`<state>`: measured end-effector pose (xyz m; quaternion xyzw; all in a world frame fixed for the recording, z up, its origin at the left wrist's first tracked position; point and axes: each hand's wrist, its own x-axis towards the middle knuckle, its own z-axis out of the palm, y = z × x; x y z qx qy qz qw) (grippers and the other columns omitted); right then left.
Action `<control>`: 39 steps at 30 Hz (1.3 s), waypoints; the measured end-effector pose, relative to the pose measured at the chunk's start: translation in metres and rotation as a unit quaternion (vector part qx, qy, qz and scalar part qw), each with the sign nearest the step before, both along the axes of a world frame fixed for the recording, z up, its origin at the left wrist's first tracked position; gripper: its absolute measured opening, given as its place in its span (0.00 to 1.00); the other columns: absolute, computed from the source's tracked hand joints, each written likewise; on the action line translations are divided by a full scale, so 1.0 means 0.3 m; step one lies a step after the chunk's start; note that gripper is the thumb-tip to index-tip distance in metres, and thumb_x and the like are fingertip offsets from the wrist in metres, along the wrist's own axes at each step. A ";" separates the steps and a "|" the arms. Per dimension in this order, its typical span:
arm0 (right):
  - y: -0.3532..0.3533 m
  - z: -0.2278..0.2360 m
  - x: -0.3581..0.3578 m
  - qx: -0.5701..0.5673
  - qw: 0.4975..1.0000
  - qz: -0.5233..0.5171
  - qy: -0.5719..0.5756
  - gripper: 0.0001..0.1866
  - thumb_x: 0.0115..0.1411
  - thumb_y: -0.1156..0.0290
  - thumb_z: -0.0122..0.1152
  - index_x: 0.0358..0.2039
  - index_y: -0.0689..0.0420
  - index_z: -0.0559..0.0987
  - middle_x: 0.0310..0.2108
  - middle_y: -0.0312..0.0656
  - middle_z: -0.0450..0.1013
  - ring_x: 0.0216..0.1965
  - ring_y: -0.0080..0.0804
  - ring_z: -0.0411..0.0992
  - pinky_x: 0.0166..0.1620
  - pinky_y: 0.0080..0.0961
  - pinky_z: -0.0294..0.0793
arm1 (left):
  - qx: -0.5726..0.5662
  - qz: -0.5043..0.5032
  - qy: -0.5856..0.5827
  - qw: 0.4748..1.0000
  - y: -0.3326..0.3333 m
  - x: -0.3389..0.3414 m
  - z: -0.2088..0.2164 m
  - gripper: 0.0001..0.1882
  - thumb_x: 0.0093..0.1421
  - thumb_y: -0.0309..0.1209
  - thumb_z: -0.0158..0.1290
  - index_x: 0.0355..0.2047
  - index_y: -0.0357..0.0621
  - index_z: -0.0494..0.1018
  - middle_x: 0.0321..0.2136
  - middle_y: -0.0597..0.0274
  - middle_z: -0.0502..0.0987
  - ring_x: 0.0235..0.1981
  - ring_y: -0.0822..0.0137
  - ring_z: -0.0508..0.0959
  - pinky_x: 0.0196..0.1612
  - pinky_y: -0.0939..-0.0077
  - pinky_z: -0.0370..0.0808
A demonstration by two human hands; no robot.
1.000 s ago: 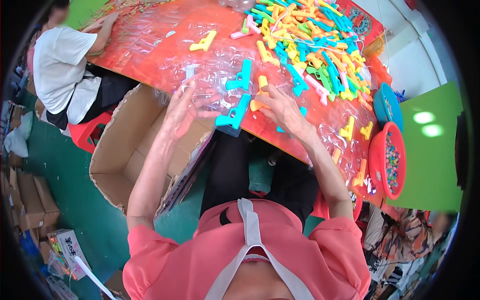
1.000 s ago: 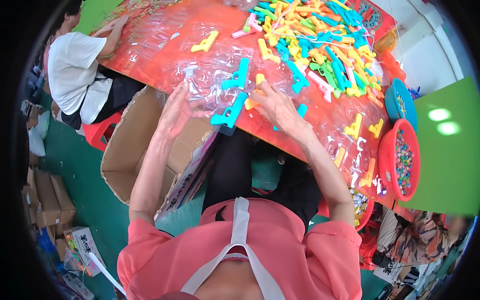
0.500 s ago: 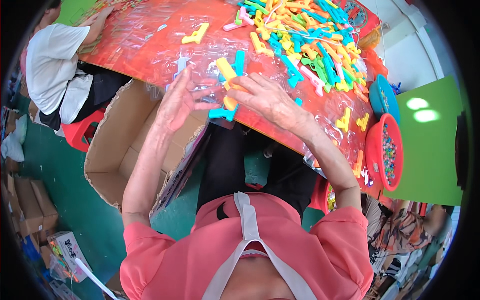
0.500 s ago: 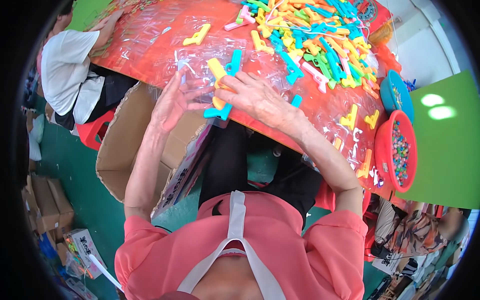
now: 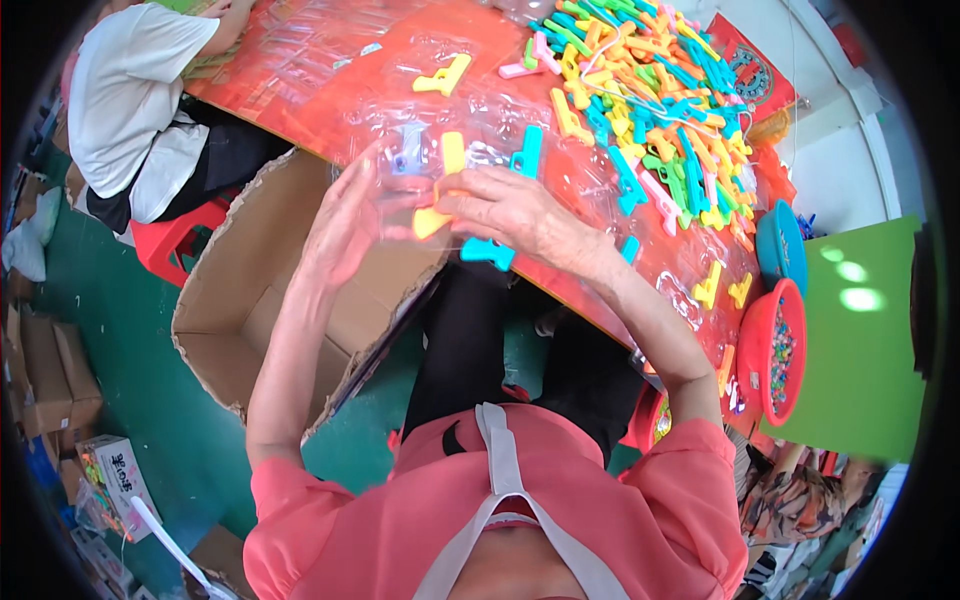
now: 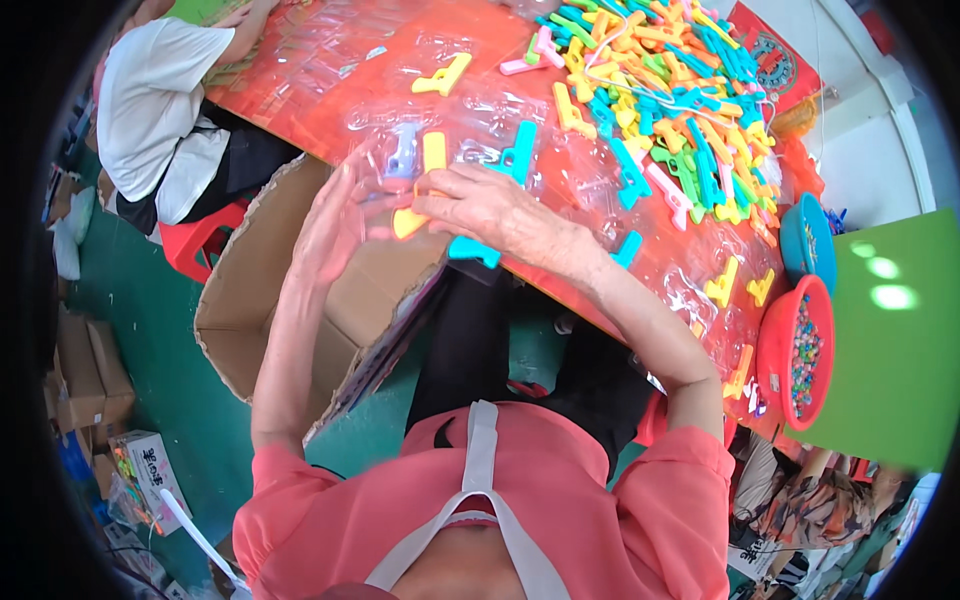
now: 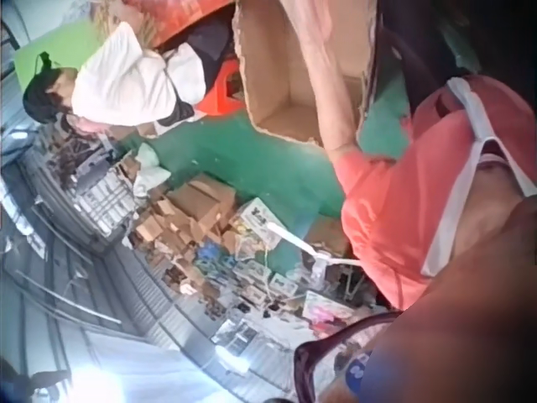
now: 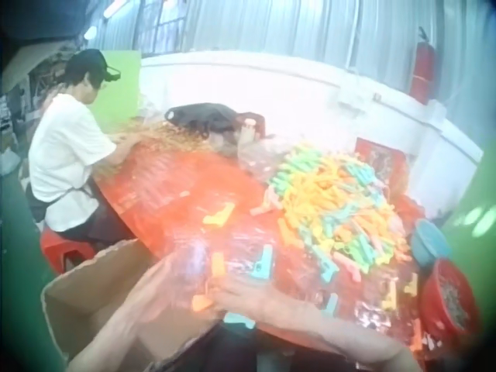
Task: Packing plastic toy guns and small capsules into clear plastic trays at a factory workstation.
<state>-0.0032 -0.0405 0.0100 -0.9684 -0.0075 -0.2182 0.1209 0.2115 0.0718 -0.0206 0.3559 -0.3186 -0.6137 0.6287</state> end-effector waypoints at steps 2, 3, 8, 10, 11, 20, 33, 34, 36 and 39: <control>-0.025 -0.003 0.063 0.072 0.997 0.003 0.004 0.18 0.56 0.69 0.66 0.46 0.59 0.77 0.46 0.45 0.73 0.48 0.43 0.73 0.49 0.34 0.76 | 0.024 0.046 -0.005 0.999 0.045 0.040 -0.007 0.30 0.70 0.46 0.44 0.68 0.47 0.55 0.45 0.53 0.76 0.47 0.57 0.79 0.40 0.60 0.83; -0.044 0.003 0.094 0.142 0.990 0.003 0.009 0.17 0.56 0.69 0.66 0.46 0.59 0.77 0.44 0.45 0.74 0.47 0.42 0.74 0.48 0.34 0.76 | 0.022 0.052 -0.005 0.998 0.068 0.079 -0.017 0.30 0.70 0.46 0.44 0.68 0.47 0.55 0.45 0.53 0.76 0.47 0.57 0.79 0.40 0.60 0.83; -0.372 -0.027 0.277 0.003 0.994 -0.083 -0.073 0.13 0.61 0.70 0.58 0.45 0.57 0.78 0.39 0.46 0.73 0.43 0.47 0.72 0.44 0.40 0.74 | 0.005 0.122 -0.025 0.992 0.169 0.246 -0.039 0.31 0.71 0.44 0.43 0.69 0.44 0.51 0.39 0.55 0.78 0.43 0.57 0.81 0.35 0.65 0.85; -0.487 -0.100 0.365 -0.024 0.993 -0.116 -0.017 0.15 0.62 0.70 0.58 0.49 0.56 0.78 0.48 0.48 0.74 0.52 0.47 0.70 0.54 0.42 0.71 | 0.028 0.163 -0.051 0.985 0.204 0.308 -0.091 0.31 0.71 0.44 0.42 0.68 0.43 0.51 0.38 0.56 0.78 0.42 0.59 0.82 0.34 0.67 0.85; -0.524 -0.127 0.407 -0.036 0.992 -0.120 0.015 0.17 0.62 0.69 0.57 0.52 0.54 0.76 0.50 0.48 0.73 0.53 0.48 0.70 0.55 0.43 0.70 | 0.033 0.170 -0.059 0.983 0.228 0.327 -0.105 0.30 0.72 0.44 0.41 0.68 0.43 0.52 0.38 0.58 0.78 0.41 0.59 0.82 0.33 0.68 0.85; -0.864 -0.243 0.524 -0.009 0.984 -0.175 0.044 0.18 0.62 0.68 0.59 0.53 0.49 0.75 0.52 0.42 0.74 0.53 0.44 0.72 0.53 0.40 0.73 | 0.067 0.213 -0.027 0.974 0.288 0.341 -0.161 0.31 0.72 0.46 0.40 0.68 0.41 0.51 0.36 0.54 0.79 0.39 0.58 0.82 0.30 0.67 0.85; -0.408 -0.090 0.446 0.037 0.992 0.073 0.096 0.26 0.60 0.55 0.62 0.57 0.48 0.73 0.60 0.48 0.65 0.65 0.50 0.58 0.64 0.46 0.62 | 0.063 0.278 -0.028 0.958 0.247 0.458 -0.205 0.30 0.70 0.45 0.47 0.64 0.39 0.59 0.57 0.59 0.70 0.53 0.68 0.73 0.56 0.70 0.73; -0.335 -0.102 0.450 0.023 0.989 0.113 0.095 0.25 0.60 0.55 0.63 0.56 0.48 0.74 0.60 0.48 0.65 0.66 0.51 0.58 0.64 0.48 0.61 | 0.064 0.277 -0.009 0.959 0.257 0.479 -0.215 0.31 0.69 0.45 0.47 0.64 0.38 0.59 0.61 0.58 0.65 0.58 0.68 0.69 0.60 0.71 0.69; -0.305 -0.115 0.463 0.016 0.990 0.086 0.113 0.24 0.60 0.55 0.62 0.55 0.49 0.75 0.60 0.48 0.65 0.65 0.51 0.58 0.63 0.49 0.62 | 0.062 0.282 -0.015 0.957 0.245 0.488 -0.193 0.30 0.69 0.45 0.48 0.64 0.37 0.60 0.60 0.58 0.67 0.58 0.69 0.70 0.60 0.71 0.68; -0.395 -0.186 0.533 -0.015 0.996 0.020 0.083 0.24 0.60 0.50 0.60 0.54 0.48 0.76 0.55 0.46 0.68 0.59 0.50 0.64 0.58 0.49 0.66 | 0.058 0.253 -0.065 0.964 0.224 0.509 -0.140 0.27 0.70 0.42 0.47 0.62 0.37 0.62 0.57 0.59 0.71 0.56 0.71 0.71 0.58 0.74 0.69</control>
